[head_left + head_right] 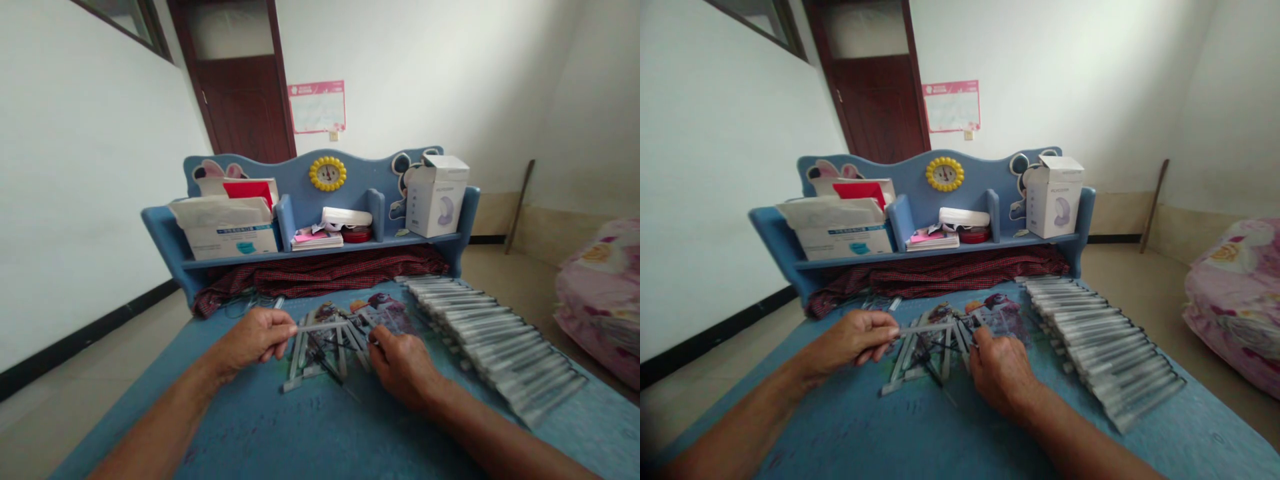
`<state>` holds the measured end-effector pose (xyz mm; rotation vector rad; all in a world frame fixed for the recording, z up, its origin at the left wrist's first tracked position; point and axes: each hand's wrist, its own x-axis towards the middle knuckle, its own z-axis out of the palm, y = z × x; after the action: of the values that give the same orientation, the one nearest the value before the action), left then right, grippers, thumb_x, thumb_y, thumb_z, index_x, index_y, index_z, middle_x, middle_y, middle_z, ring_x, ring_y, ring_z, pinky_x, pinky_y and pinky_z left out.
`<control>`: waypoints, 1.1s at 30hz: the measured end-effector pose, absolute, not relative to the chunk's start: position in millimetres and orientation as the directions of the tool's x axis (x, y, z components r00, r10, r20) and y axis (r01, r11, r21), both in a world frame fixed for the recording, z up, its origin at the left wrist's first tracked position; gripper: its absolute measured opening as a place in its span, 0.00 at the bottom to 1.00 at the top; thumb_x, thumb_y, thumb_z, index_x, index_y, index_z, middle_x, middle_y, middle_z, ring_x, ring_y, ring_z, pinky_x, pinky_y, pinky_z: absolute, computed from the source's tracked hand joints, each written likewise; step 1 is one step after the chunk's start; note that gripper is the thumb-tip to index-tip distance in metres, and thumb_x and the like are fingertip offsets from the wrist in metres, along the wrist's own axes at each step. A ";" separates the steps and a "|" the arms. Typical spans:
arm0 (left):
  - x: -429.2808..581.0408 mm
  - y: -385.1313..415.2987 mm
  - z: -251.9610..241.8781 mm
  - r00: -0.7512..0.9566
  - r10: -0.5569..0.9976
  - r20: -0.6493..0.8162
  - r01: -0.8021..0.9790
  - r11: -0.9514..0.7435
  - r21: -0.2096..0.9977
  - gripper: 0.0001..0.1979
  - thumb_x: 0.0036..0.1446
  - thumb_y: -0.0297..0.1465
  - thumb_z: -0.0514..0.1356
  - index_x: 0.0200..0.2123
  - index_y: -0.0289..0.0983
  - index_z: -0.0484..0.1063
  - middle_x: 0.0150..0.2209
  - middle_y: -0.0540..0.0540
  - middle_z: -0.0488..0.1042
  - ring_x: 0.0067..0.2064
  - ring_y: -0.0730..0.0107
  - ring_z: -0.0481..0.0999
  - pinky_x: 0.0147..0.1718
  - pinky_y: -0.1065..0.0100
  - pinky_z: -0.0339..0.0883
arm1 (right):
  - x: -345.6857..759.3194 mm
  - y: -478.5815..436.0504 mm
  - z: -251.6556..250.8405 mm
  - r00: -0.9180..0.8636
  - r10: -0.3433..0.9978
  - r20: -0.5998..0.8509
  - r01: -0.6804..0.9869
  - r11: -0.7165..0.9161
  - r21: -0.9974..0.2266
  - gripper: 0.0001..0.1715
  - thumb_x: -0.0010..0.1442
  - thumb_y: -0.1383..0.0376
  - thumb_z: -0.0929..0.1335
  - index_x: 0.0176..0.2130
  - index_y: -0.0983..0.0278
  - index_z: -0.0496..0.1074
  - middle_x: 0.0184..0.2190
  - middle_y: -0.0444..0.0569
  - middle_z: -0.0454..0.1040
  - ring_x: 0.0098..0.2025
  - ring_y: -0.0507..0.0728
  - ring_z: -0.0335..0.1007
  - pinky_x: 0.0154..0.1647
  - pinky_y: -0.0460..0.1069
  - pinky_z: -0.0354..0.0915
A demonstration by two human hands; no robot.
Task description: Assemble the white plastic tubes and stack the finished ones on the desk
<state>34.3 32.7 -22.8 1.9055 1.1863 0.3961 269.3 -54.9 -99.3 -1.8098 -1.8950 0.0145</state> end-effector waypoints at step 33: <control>57.6 -44.2 -19.1 0.780 0.546 -0.306 0.548 -0.361 0.754 0.14 0.57 0.35 0.52 0.20 0.36 0.61 0.14 0.57 0.60 0.18 0.80 0.60 0.21 0.77 0.55 | 268.9 -99.0 -86.0 -0.563 0.563 0.605 0.727 0.685 0.039 0.15 0.64 0.62 0.59 0.26 0.60 0.59 0.18 0.39 0.67 0.18 0.50 0.62 0.22 0.47 0.51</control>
<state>57.6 -44.2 -19.1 2.0325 0.8177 -0.0027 268.9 -99.0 -86.0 -0.9891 -2.3321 -0.3834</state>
